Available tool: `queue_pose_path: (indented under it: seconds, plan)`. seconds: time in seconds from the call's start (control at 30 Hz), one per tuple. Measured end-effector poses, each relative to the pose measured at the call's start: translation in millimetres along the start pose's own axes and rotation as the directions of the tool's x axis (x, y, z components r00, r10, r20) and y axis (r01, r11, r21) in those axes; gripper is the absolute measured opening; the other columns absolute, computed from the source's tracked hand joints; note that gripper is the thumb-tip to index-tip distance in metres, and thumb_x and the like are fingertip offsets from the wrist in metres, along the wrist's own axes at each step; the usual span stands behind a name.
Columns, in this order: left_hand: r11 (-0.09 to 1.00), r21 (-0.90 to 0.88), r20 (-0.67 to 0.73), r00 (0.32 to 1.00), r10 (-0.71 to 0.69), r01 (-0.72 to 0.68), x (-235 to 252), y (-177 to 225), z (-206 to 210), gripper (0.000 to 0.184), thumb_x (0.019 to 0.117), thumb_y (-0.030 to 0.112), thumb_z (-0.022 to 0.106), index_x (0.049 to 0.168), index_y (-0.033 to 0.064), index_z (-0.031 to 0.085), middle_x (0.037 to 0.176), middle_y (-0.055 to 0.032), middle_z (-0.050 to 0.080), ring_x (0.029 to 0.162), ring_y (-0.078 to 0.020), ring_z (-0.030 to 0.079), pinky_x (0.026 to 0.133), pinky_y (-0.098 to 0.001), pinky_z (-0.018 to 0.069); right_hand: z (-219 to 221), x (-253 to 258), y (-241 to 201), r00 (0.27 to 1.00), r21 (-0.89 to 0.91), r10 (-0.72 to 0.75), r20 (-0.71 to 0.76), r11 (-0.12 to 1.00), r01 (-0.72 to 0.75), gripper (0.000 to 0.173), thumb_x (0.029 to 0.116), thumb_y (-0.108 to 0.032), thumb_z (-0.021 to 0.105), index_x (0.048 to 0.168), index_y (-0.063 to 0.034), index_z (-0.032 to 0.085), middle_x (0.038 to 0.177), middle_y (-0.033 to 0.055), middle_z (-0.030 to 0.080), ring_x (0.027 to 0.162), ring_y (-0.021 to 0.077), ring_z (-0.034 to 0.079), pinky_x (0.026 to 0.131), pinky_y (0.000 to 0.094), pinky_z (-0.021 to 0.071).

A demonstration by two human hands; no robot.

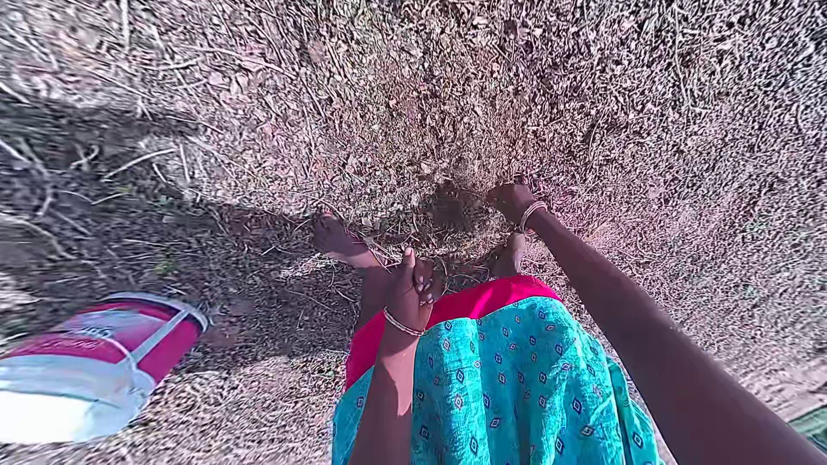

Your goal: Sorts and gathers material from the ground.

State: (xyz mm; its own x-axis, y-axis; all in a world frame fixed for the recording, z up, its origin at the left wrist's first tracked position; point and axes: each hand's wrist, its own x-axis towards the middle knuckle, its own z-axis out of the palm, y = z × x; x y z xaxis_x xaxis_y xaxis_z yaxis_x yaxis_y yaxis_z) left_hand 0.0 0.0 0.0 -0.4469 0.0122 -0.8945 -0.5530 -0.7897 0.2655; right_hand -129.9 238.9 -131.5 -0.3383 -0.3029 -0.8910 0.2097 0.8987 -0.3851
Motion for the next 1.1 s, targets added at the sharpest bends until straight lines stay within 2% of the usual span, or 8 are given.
queue_pose_path:
  seconds: [0.1,0.2,0.33,0.47,0.63,0.77,0.93,1.1]
  plan:
    - [1.000,-0.004,-0.009,1.000,-0.002,0.001,-1,-5,-1,0.060,0.1114,0.026,0.024,0.057,0.0200,0.047,0.047,0.0100,0.045,0.038,-0.0003,0.041,0.040,-0.0155,0.0369,-45,16,18,0.888,0.203,0.288,-0.357,0.952,-0.227,0.044,0.1010,-0.006,0.051,0.144,-0.0092,0.059,0.129,0.0258,0.067,0.119,0.0453,0.064,0.101,0.0639,0.0470]
    - [1.000,-0.023,-0.027,1.000,-0.011,0.010,-1,-12,-3,0.061,0.1115,0.026,0.023,0.056,0.0202,0.047,0.046,0.0097,0.044,0.038,-0.0005,0.041,0.040,-0.0159,0.0372,-72,49,31,0.804,0.366,0.424,-0.417,0.888,-0.278,0.062,0.0952,-0.007,0.062,0.152,-0.0046,0.038,0.137,0.0277,0.060,0.124,0.0422,0.062,0.102,0.0592,0.0494]
    - [0.999,-0.030,-0.028,0.999,-0.018,0.017,-2,-18,-7,0.061,0.1116,0.030,0.025,0.055,0.0194,0.047,0.046,0.0090,0.043,0.038,-0.0014,0.041,0.040,-0.0166,0.0370,-53,54,45,0.727,0.574,0.430,-0.535,0.816,-0.060,0.051,0.0846,0.012,0.056,0.134,0.0020,0.052,0.129,0.0191,0.065,0.104,0.0284,0.066,0.082,0.0470,0.0541]
    - [0.999,-0.022,-0.012,0.999,-0.032,0.032,-1,-24,-9,0.061,0.1120,0.030,0.025,0.056,0.0190,0.047,0.046,0.0083,0.044,0.037,-0.0020,0.041,0.040,-0.0162,0.0367,-33,45,46,0.660,0.705,0.546,-0.517,0.709,-0.035,0.033,0.0975,-0.001,0.055,0.130,-0.0023,0.058,0.117,0.0143,0.069,0.097,0.0251,0.068,0.082,0.0465,0.0571]
    - [0.999,0.028,-0.107,0.994,-0.015,0.018,1,-22,-8,0.058,0.1121,0.031,0.025,0.060,0.0193,0.049,0.050,0.0088,0.046,0.042,-0.0024,0.043,0.044,-0.0174,0.0389,-30,62,13,0.804,0.465,0.352,-0.480,0.879,-0.107,0.026,0.0976,-0.010,0.062,0.122,-0.0036,0.067,0.110,0.0151,0.073,0.095,0.0265,0.073,0.087,0.0475,0.0588]
    - [0.998,0.051,-0.325,0.945,-0.023,0.042,0,-17,0,0.041,0.1123,0.026,0.032,0.084,0.0140,0.060,0.067,0.0042,0.059,0.059,-0.0069,0.060,0.062,-0.0231,0.0560,-22,75,-28,0.886,0.110,0.198,-0.419,0.980,-0.166,0.033,0.0999,-0.012,0.056,0.130,-0.0072,0.068,0.125,0.0201,0.070,0.120,0.0385,0.066,0.104,0.0592,0.0474]
    - [0.999,0.003,-0.277,0.960,-0.031,0.033,1,-14,-3,0.042,0.1124,0.024,0.028,0.099,0.0097,0.064,0.084,-0.0012,0.067,0.077,-0.0128,0.068,0.076,-0.0289,0.0596,-9,96,-39,0.909,-0.069,0.130,-0.397,0.983,-0.170,0.040,0.0945,-0.009,0.063,0.135,-0.0090,0.064,0.141,0.0255,0.056,0.123,0.0443,0.061,0.100,0.0619,0.0506]
    - [1.000,0.003,-0.235,0.972,-0.005,0.006,1,-13,-6,0.041,0.1114,0.022,0.028,0.102,0.0087,0.065,0.088,-0.0029,0.068,0.080,-0.0134,0.068,0.076,-0.0287,0.0597,-14,74,-34,0.853,0.041,0.189,-0.487,0.980,-0.194,0.029,0.0974,-0.011,0.058,0.123,-0.0005,0.065,0.122,0.0221,0.070,0.116,0.0399,0.067,0.100,0.0585,0.0495]
